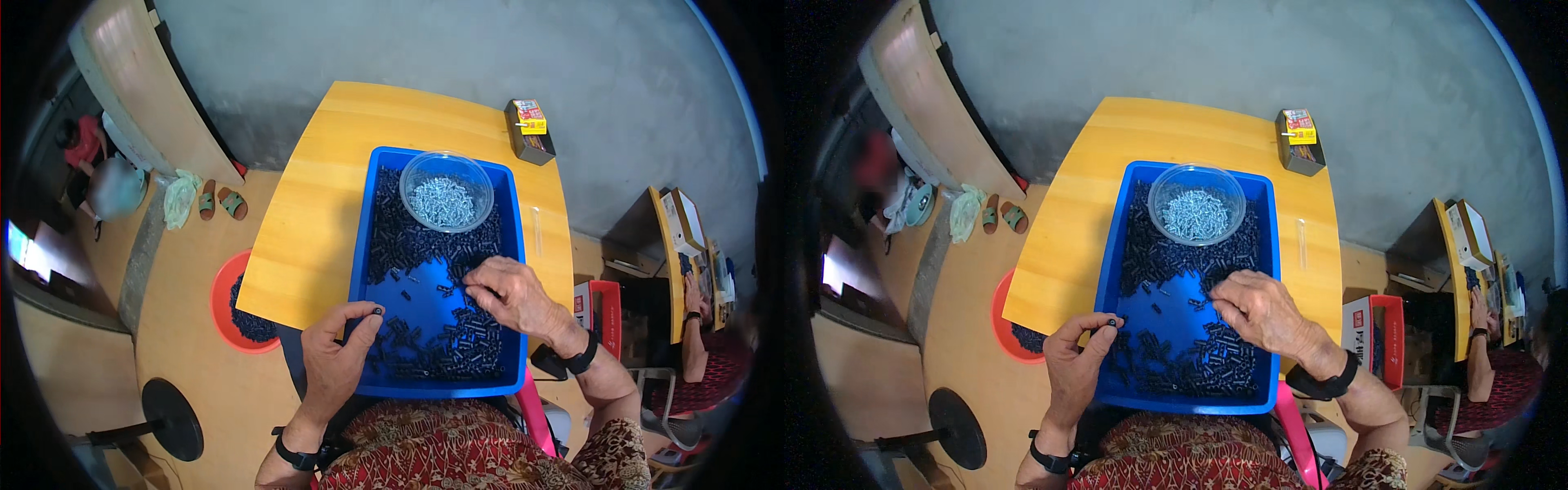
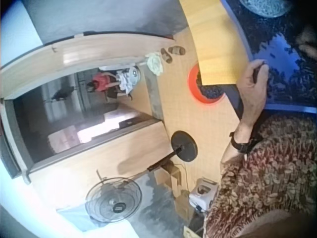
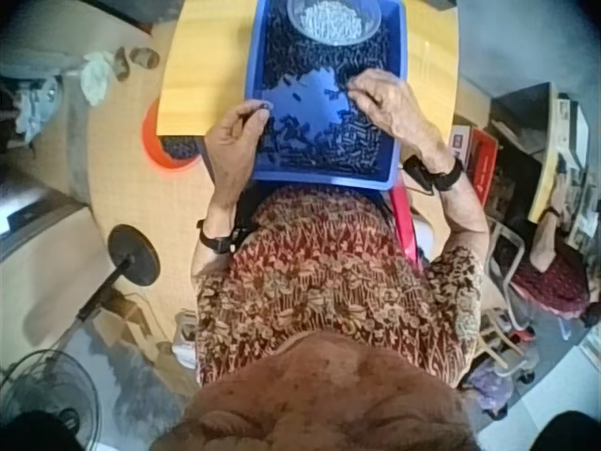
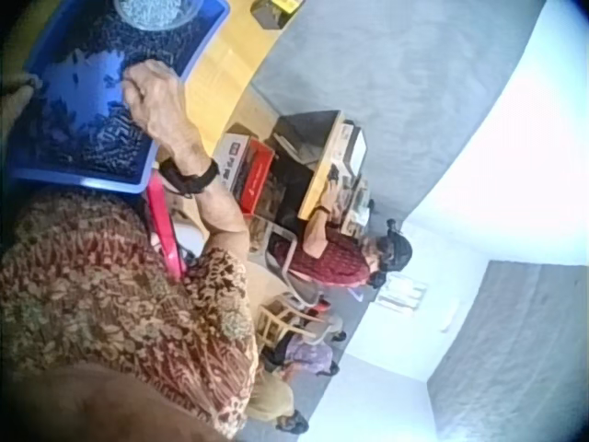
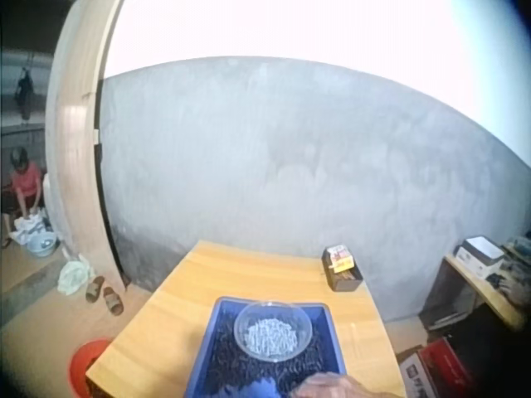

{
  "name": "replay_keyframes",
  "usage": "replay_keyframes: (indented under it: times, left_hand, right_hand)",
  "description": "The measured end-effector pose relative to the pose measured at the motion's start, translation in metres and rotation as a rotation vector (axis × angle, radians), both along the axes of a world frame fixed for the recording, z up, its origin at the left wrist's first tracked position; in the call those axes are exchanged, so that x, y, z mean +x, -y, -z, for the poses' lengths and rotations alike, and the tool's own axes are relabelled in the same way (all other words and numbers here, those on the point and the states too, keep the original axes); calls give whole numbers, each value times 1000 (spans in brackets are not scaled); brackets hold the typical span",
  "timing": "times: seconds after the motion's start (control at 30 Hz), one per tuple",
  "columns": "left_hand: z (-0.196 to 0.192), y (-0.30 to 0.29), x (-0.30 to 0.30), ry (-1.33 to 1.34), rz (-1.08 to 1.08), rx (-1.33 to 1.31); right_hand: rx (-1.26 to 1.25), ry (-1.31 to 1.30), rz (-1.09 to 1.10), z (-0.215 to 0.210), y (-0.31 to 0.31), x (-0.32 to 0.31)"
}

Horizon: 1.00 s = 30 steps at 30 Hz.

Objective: Sorting small black and blue plastic parts into containers.

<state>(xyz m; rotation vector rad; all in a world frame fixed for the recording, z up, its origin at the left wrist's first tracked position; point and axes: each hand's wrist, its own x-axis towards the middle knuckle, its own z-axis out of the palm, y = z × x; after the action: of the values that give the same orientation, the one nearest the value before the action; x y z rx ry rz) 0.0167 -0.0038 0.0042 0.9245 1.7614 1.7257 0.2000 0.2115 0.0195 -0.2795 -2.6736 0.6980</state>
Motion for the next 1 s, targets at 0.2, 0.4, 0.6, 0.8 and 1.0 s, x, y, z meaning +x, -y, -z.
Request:
replay_keyframes:
  times: [0.2,0.4,0.6,0.8,1.0]
  left_hand:
    - [0,1,0,16,2,-1]
    - [1,0,0,28,4,30]
    - [3,1,-2,21,4,9]
    - [6,-1,-2,-21,-1,23]
    - [4,1,-3,-26,5,16]
  right_hand:
    - [98,163,-95,-10,-13,-22]
    - [122,311,-110,-6,-15,-34]
    - [171,337,-96,-15,-17,-42]
    - [239,397,-58,-1,-12,-47]
    - [107,351,-201,4,-10,-44]
